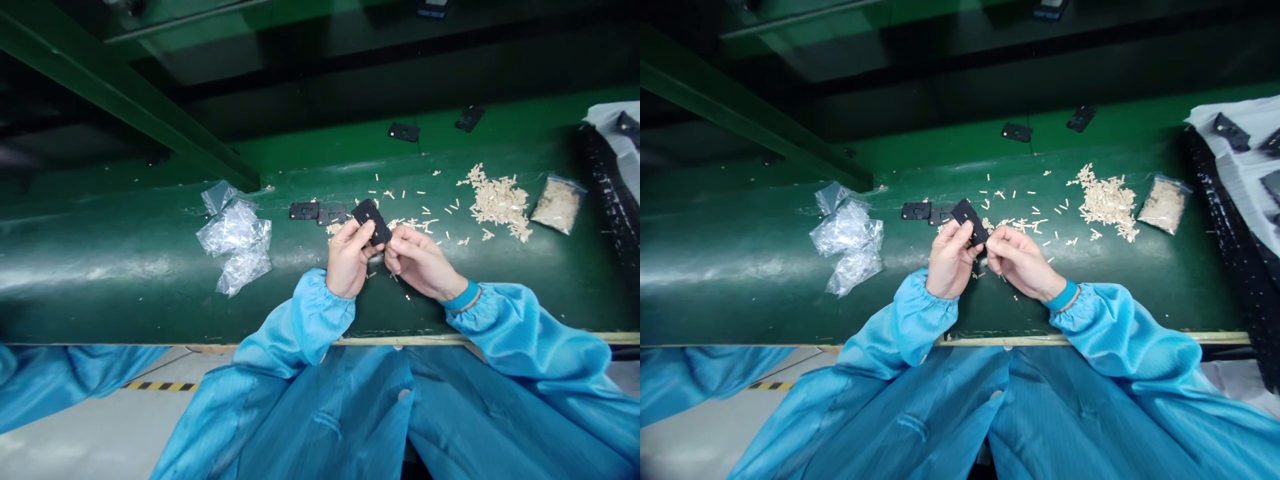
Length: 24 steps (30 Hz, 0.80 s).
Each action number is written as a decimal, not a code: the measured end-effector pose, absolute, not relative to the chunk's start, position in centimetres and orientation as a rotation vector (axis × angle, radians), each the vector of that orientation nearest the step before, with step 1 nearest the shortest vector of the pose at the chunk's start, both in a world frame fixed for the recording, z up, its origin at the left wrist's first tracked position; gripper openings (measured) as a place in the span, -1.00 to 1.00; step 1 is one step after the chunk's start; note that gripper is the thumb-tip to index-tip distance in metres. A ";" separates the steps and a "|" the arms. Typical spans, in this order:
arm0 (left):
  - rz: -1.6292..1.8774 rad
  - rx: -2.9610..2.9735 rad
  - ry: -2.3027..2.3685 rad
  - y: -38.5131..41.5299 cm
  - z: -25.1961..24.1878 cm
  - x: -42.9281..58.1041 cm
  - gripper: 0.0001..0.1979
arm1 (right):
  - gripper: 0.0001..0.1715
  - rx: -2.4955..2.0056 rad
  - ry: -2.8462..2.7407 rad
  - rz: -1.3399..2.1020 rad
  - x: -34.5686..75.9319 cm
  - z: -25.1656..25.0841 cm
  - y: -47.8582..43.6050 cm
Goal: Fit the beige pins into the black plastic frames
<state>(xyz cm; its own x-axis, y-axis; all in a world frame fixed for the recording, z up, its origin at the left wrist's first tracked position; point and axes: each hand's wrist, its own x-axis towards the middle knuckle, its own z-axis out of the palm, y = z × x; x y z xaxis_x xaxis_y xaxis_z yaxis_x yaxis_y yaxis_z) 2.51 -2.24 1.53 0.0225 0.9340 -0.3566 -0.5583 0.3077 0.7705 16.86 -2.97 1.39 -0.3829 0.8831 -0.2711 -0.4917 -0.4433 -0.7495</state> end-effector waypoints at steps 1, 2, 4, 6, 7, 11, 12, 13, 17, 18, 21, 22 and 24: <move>1.227 0.482 0.977 -2.3 1.5 2.5 -0.75 | -0.66 -0.846 -0.726 1.916 16.7 1.3 -3.1; 1.225 0.480 0.977 -2.3 1.5 2.5 -0.75 | -0.65 -0.854 -0.736 1.895 16.7 1.2 -3.1; 1.219 0.472 0.975 -2.2 1.4 2.5 -0.76 | -0.64 -0.873 -0.781 1.859 16.6 0.9 -3.2; 1.217 0.460 0.972 -2.1 1.4 2.5 -0.77 | -0.66 -0.901 -0.865 1.840 16.8 0.6 -3.2; 1.220 0.455 0.970 -2.0 1.4 2.4 -0.77 | -0.67 -0.915 -0.917 1.834 16.9 0.4 -3.2; 1.229 0.454 0.962 -1.9 1.4 2.3 -0.79 | -0.72 -0.934 -1.005 1.764 17.3 0.2 -2.8; 1.223 0.456 0.962 -1.9 1.4 2.3 -0.79 | -0.73 -0.929 -0.972 1.736 17.4 0.3 -2.8; 1.213 0.459 0.962 -2.0 1.4 2.3 -0.79 | -0.73 -0.922 -0.924 1.721 17.4 0.5 -2.7; 1.180 0.472 0.953 -2.3 1.5 2.6 -0.78 | -0.66 -0.880 -0.770 1.790 17.1 1.1 -2.6; 1.181 0.470 0.947 -2.4 1.5 2.7 -0.78 | -0.63 -0.860 -0.749 1.824 17.0 1.3 -2.6; 1.179 0.468 0.934 -2.6 1.3 2.9 -0.78 | -0.58 -0.785 -0.676 1.953 17.1 1.5 -2.5; 1.172 0.475 0.932 -2.6 1.2 3.0 -0.78 | -0.59 -0.764 -0.652 1.996 17.2 1.4 -2.4; 1.157 0.499 0.928 -2.6 1.1 3.0 -0.78 | -0.62 -0.742 -0.626 2.042 17.3 1.3 -2.4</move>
